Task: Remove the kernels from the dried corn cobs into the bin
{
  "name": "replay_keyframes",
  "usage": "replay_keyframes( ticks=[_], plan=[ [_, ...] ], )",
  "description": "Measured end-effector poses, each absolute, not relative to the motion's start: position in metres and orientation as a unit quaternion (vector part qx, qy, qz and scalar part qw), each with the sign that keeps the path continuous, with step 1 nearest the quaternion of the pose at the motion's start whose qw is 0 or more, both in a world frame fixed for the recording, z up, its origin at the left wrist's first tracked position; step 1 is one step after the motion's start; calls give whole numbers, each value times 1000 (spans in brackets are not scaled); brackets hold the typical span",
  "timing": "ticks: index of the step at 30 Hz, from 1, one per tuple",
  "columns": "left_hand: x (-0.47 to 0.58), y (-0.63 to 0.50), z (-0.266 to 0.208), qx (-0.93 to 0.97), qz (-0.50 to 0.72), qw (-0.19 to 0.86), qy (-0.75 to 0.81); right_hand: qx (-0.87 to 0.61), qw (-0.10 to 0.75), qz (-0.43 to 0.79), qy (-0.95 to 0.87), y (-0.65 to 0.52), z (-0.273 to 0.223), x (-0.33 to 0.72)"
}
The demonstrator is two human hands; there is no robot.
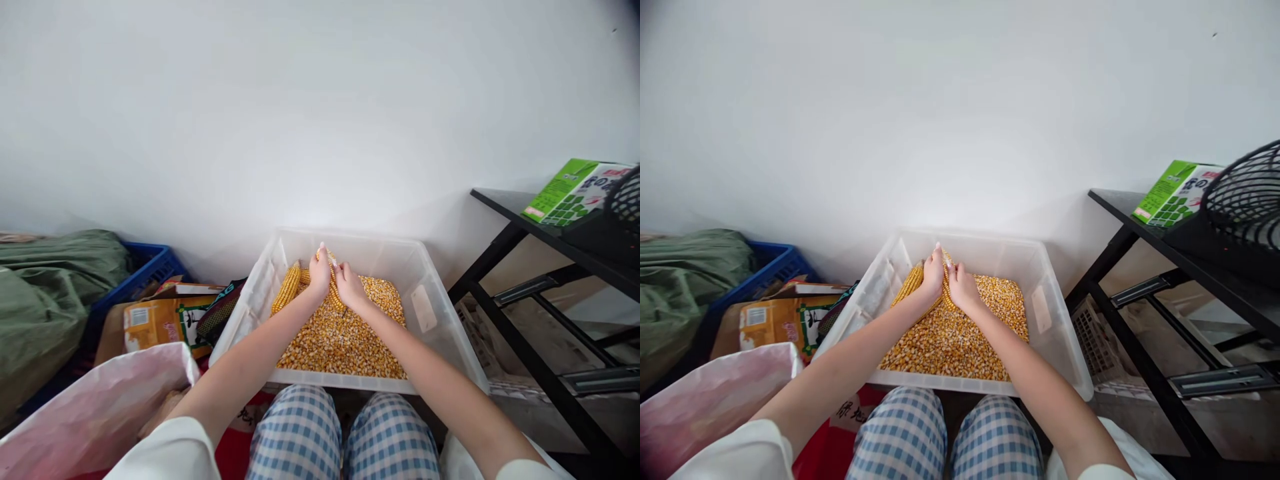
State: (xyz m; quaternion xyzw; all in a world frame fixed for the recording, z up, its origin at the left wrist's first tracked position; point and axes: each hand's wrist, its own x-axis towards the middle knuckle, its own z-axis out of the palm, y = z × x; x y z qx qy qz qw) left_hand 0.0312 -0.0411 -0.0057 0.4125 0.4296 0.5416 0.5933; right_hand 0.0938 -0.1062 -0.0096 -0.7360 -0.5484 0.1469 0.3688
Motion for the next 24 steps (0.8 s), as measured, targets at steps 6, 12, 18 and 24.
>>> replay_keyframes(
  ticks=[6, 12, 18, 24],
  plan=[
    [31, -43, -1, 442, 529, 606, 397, -711, 406, 147, -554, -107, -13, 99],
    [28, -46, 6, 440, 527, 629, 364, -685, 454, 151, -550, -110, -11, 101],
    [26, -47, 10, 397, 498, 692, 340, -655, 511, 151, -537, -108, -9, 107],
    [26, -34, 4, 394, 525, 638, 403, -664, 499, 289, -476, -93, -12, 122]
  ],
)
